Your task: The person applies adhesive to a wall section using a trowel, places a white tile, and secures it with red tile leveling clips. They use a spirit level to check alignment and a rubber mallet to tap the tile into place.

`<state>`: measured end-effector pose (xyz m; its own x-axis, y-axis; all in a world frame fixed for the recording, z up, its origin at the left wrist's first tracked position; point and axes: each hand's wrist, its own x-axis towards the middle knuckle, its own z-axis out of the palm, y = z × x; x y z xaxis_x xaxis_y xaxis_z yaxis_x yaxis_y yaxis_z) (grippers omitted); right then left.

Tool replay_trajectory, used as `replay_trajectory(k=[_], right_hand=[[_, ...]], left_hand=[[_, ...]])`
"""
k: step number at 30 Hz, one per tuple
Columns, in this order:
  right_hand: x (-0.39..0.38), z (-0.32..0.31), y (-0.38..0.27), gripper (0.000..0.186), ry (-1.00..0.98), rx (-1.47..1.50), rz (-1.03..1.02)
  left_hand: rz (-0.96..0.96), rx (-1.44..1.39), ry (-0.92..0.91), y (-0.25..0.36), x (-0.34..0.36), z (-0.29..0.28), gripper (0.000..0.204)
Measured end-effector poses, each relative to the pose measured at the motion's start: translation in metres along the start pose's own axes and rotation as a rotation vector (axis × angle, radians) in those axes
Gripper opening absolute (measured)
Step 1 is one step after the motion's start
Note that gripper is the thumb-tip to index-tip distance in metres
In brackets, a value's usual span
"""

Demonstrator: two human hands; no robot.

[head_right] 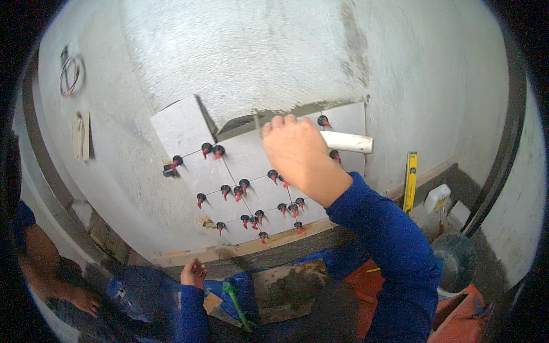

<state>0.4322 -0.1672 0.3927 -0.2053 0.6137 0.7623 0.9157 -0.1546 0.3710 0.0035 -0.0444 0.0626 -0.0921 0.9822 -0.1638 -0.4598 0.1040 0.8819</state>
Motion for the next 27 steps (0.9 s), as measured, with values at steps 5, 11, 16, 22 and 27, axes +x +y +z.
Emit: replay_trajectory(k=[5, 11, 16, 22, 27], right_hand=[[-0.004, 0.012, 0.017, 0.016, 0.052, 0.041, -0.011], [-0.009, 0.026, 0.031, 0.02, 0.103, 0.065, -0.039], [-0.005, 0.027, 0.036, 0.026, 0.079, 0.049, -0.036], [0.011, 0.016, 0.035, 0.029, 0.044, 0.091, -0.082], [0.014, 0.019, 0.027, 0.029, 0.046, 0.111, -0.08]], left_hand=[[0.061, 0.167, 0.072, 0.008, 0.002, -0.042, 0.019], [0.037, 0.157, 0.158, 0.0, 0.01, -0.058, 0.02], [0.052, 0.081, 0.17, -0.011, 0.013, -0.033, 0.017], [0.031, 0.045, 0.2, -0.018, 0.024, -0.008, 0.017], [0.034, 0.01, 0.08, -0.019, 0.029, -0.01, 0.017]])
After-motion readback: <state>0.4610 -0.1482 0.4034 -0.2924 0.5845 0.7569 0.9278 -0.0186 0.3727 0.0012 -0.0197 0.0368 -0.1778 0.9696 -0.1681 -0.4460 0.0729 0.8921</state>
